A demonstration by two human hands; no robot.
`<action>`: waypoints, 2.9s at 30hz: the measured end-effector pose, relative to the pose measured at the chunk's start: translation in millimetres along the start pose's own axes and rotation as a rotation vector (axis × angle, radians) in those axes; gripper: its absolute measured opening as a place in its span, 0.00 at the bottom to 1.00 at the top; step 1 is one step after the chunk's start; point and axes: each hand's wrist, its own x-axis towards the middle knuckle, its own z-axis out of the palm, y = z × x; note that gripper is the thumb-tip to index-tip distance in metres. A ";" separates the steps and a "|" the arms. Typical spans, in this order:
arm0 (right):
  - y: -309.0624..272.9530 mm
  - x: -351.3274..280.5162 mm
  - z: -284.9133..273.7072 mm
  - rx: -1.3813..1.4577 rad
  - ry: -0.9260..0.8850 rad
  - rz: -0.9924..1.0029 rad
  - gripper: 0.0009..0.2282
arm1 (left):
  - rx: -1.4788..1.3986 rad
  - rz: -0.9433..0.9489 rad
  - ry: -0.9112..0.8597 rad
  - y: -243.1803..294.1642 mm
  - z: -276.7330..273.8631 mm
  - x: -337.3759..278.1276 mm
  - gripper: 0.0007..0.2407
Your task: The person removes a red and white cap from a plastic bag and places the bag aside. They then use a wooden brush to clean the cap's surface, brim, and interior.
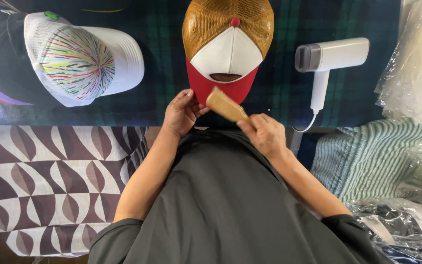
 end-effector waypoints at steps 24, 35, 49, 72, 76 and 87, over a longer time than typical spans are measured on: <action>-55.8 81.8 -3.7 -0.238 0.122 -0.197 0.18 | -0.101 -0.117 -0.038 18.5 17.6 -16.6 0.35; -29.1 70.1 9.4 -0.093 0.127 -0.270 0.18 | -0.105 -0.133 -0.061 8.1 3.0 -6.2 0.24; 31.4 33.1 0.0 -0.038 0.277 -0.188 0.16 | 0.007 0.006 0.003 -7.8 -0.1 8.5 0.04; 64.4 57.4 -39.1 -0.127 0.423 0.019 0.14 | 0.058 0.037 0.043 -3.8 -4.4 12.9 0.05; -6.0 74.9 -17.2 0.225 0.361 0.074 0.14 | 0.046 0.024 0.023 -9.7 -10.0 12.7 0.04; 20.6 23.4 35.4 0.429 0.332 0.246 0.16 | 0.073 0.045 0.034 -9.8 -9.2 14.5 0.05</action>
